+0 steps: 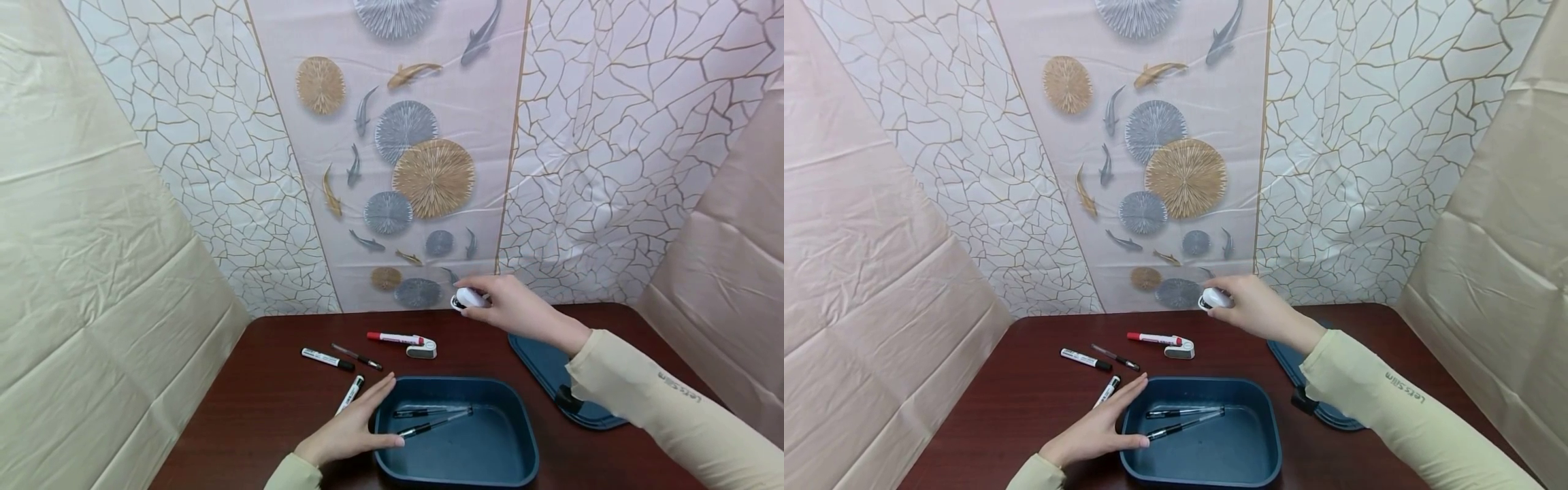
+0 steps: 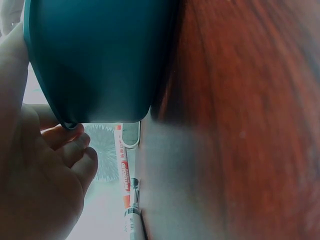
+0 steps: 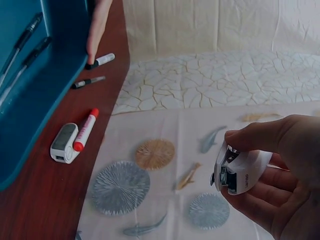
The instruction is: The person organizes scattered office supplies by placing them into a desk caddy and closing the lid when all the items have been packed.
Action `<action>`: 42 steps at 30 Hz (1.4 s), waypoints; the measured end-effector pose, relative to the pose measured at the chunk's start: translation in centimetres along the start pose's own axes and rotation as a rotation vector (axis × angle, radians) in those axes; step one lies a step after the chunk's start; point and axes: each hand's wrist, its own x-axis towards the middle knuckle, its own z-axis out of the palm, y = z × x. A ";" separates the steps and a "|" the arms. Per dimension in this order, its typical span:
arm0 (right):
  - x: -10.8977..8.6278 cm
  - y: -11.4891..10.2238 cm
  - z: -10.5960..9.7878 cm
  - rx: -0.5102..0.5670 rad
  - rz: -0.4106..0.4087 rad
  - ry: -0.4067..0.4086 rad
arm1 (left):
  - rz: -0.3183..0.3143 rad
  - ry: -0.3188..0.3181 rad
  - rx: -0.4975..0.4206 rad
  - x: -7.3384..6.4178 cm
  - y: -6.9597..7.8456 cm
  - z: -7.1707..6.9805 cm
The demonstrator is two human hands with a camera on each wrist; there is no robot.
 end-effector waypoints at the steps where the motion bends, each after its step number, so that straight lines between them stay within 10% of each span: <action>1: 0.0 0.0 0.2 -0.002 -0.003 -0.003 | 0.000 0.001 0.000 0.0 0.0 0.0; 42: -1.2 -2.0 8.5 0.116 -0.039 -0.217 | -0.025 -0.019 -0.017 0.3 0.0 -0.2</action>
